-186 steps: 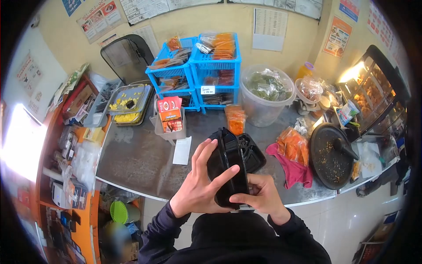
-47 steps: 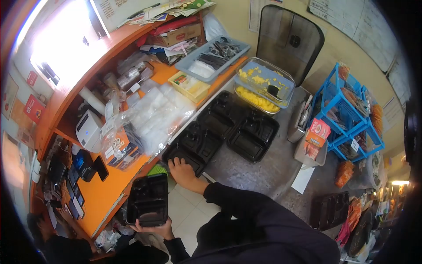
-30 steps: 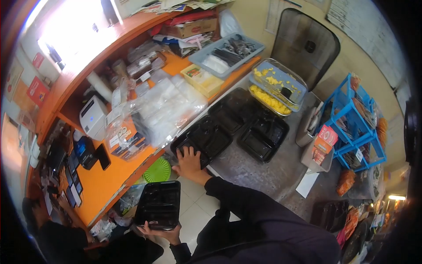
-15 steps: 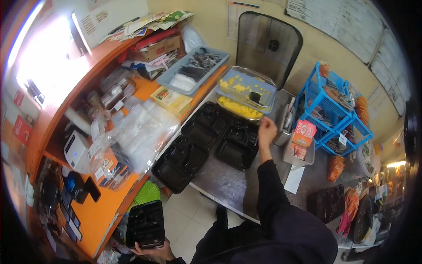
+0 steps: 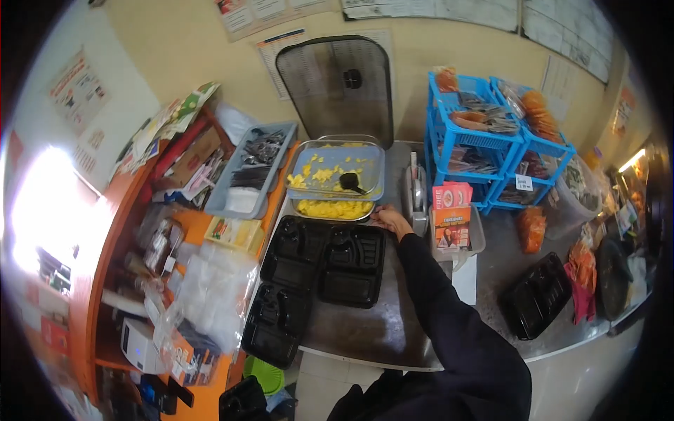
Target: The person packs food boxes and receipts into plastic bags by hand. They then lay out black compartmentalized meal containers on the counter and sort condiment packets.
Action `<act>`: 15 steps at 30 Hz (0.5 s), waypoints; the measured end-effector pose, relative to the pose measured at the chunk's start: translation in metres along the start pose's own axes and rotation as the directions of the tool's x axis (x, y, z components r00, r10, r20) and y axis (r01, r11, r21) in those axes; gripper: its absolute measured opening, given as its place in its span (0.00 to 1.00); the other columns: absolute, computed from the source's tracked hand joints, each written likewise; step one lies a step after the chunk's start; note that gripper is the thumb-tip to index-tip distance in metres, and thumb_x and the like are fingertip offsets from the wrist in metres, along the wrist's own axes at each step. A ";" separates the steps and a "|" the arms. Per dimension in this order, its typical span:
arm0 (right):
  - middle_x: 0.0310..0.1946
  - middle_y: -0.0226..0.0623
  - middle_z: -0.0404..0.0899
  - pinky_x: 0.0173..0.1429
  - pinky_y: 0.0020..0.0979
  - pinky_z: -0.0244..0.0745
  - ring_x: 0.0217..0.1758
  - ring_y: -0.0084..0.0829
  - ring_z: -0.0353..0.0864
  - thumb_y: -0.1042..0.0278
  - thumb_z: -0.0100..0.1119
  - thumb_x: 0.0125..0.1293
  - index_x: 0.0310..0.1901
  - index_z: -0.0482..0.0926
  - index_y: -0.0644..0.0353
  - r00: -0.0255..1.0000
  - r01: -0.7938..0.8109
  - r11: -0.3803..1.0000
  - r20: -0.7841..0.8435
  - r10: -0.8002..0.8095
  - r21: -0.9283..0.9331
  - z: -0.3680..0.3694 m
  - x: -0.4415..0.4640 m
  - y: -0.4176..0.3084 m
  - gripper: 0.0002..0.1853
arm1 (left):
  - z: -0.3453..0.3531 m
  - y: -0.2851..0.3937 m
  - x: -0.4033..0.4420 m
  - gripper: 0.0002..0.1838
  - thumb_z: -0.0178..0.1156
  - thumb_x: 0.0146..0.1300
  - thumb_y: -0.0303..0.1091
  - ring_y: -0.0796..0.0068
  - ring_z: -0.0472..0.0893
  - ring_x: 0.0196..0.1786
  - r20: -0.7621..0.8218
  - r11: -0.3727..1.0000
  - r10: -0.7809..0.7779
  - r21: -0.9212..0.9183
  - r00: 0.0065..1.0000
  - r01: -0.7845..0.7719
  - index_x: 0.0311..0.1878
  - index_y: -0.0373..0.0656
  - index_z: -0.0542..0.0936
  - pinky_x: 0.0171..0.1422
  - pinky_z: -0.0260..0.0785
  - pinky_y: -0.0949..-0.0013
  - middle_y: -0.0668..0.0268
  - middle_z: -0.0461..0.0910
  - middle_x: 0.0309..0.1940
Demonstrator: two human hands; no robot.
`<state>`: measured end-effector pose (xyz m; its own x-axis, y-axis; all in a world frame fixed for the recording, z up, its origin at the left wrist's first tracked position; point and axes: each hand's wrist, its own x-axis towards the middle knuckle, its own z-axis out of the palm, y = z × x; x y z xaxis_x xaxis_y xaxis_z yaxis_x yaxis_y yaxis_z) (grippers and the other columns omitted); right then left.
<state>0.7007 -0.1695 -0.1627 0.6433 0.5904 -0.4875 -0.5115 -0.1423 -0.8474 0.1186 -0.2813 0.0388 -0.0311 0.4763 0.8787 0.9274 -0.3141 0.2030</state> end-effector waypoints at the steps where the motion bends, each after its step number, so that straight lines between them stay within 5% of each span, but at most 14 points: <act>1: 0.36 0.44 0.80 0.31 0.35 0.85 0.31 0.39 0.85 0.83 0.61 0.61 0.54 0.65 0.65 1.000 0.004 1.000 -0.003 -0.004 0.006 0.000 0.001 0.000 0.21 | 0.004 0.002 0.000 0.28 0.58 0.69 0.45 0.41 0.72 0.55 0.008 1.000 0.005 -0.007 1.000 -0.005 0.65 0.39 0.65 0.67 0.56 0.36 0.48 0.68 0.59; 6: 0.35 0.47 0.80 0.26 0.33 0.83 0.29 0.41 0.84 0.86 0.57 0.61 0.55 0.65 0.68 0.995 0.018 1.000 -0.097 -0.016 0.015 0.012 -0.002 -0.001 0.21 | 0.012 0.007 -0.002 0.29 0.58 0.69 0.44 0.41 0.72 0.55 0.030 0.999 0.022 -0.030 0.999 -0.021 0.65 0.39 0.64 0.67 0.57 0.35 0.49 0.68 0.60; 10: 0.44 0.53 0.76 0.33 0.38 0.90 0.34 0.46 0.85 0.87 0.52 0.64 0.56 0.63 0.75 0.992 0.043 0.969 -0.126 -0.012 0.242 0.023 -0.004 -0.005 0.19 | 0.014 0.008 -0.004 0.29 0.58 0.69 0.44 0.42 0.72 0.55 0.035 0.999 0.024 -0.035 0.999 -0.023 0.66 0.39 0.63 0.67 0.58 0.35 0.49 0.68 0.60; 15: 0.45 0.56 0.74 0.37 0.44 0.90 0.35 0.49 0.85 0.82 0.48 0.69 0.56 0.62 0.78 0.990 -0.007 0.975 -0.135 0.038 0.221 0.029 -0.004 -0.019 0.16 | 0.012 0.006 -0.005 0.30 0.59 0.69 0.44 0.43 0.73 0.56 0.029 1.000 0.009 -0.013 1.000 -0.008 0.67 0.40 0.62 0.66 0.59 0.35 0.50 0.67 0.61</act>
<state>0.6916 -0.1461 -0.1382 0.6946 0.4717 -0.5432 -0.6294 0.0327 -0.7764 0.1285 -0.2758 0.0310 -0.0122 0.4969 0.8677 0.9229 -0.3285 0.2011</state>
